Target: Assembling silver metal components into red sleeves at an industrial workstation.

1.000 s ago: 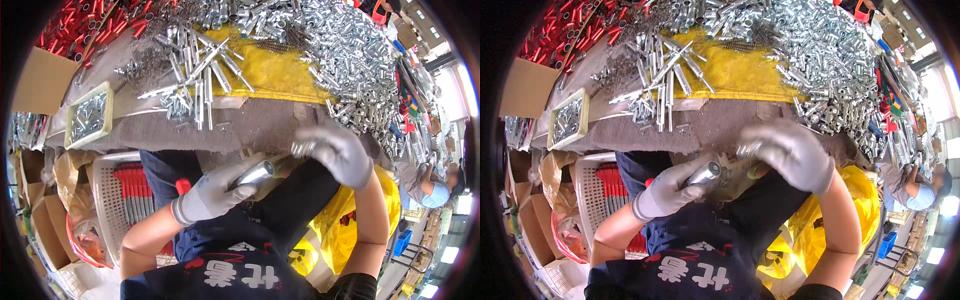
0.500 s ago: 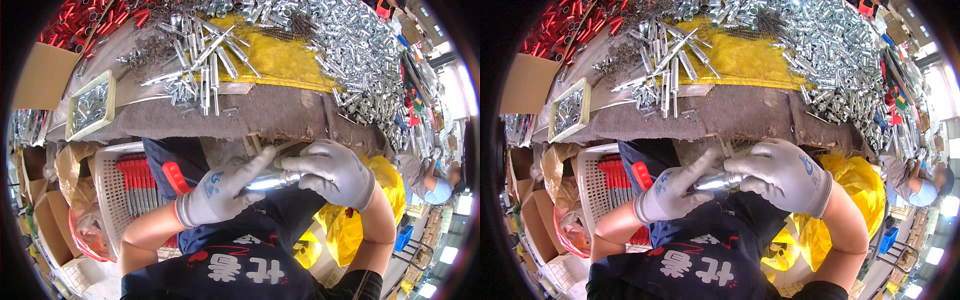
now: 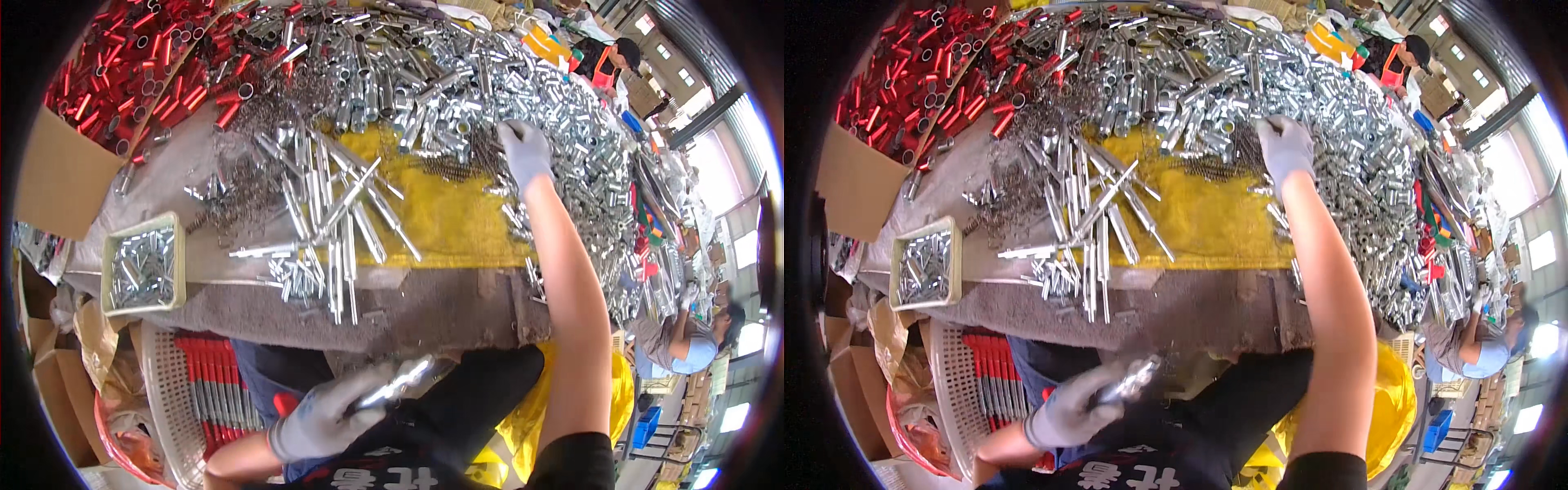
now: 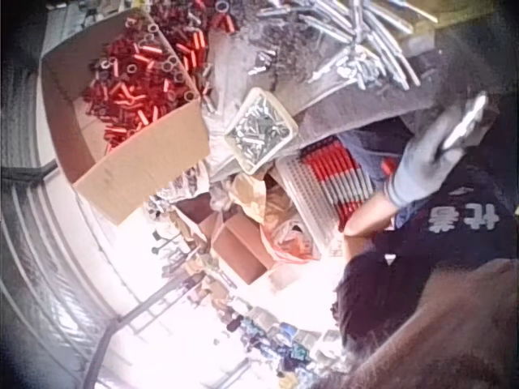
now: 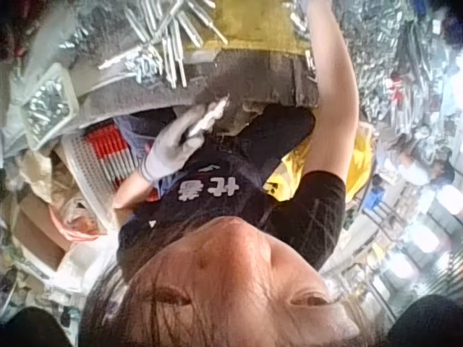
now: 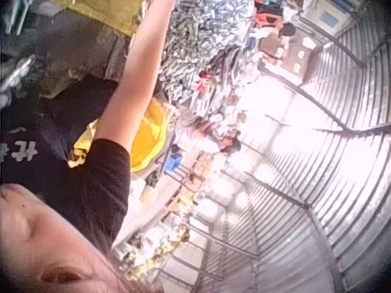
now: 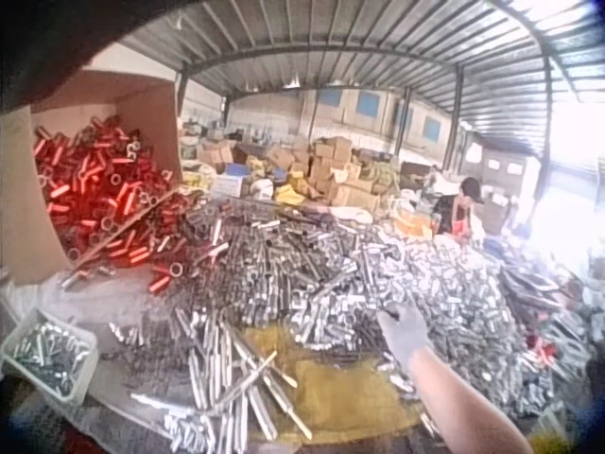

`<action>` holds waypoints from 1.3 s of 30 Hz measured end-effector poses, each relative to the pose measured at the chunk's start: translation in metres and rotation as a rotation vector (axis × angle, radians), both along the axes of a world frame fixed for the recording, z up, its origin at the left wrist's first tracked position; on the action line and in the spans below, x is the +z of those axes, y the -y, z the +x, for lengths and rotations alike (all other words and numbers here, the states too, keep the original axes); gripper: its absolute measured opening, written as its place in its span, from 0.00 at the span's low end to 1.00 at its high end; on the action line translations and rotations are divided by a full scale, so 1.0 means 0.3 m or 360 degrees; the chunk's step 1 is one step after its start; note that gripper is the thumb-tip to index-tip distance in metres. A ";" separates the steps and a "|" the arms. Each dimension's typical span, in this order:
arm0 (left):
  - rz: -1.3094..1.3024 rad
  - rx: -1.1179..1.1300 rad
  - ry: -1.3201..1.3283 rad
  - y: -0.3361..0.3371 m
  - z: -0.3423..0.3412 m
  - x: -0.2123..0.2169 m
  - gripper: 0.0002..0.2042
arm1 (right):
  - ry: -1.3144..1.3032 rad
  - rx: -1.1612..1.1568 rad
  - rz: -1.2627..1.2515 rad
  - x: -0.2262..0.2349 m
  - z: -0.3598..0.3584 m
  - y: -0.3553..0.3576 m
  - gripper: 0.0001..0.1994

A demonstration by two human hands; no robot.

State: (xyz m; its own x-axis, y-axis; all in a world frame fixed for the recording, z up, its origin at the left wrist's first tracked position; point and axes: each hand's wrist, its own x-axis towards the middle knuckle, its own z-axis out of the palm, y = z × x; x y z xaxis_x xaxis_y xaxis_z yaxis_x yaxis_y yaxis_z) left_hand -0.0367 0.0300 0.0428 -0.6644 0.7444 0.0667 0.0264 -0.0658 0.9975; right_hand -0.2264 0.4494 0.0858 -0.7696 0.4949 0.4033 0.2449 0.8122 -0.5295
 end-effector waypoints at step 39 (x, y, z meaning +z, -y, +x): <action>-0.0786 -0.0359 -0.0086 0.157 0.288 -0.095 0.26 | 0.0952 0.1172 -0.0956 -0.128 1.152 0.757 0.23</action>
State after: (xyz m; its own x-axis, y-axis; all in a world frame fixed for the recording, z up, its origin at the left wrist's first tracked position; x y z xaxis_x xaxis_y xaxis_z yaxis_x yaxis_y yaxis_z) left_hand 0.0498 -0.0170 0.0143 -0.4899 0.8195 -0.2975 0.1180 0.4005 0.9087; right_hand 0.1191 0.2223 0.0474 -0.9446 -0.1707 -0.2804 0.1566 0.5164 -0.8419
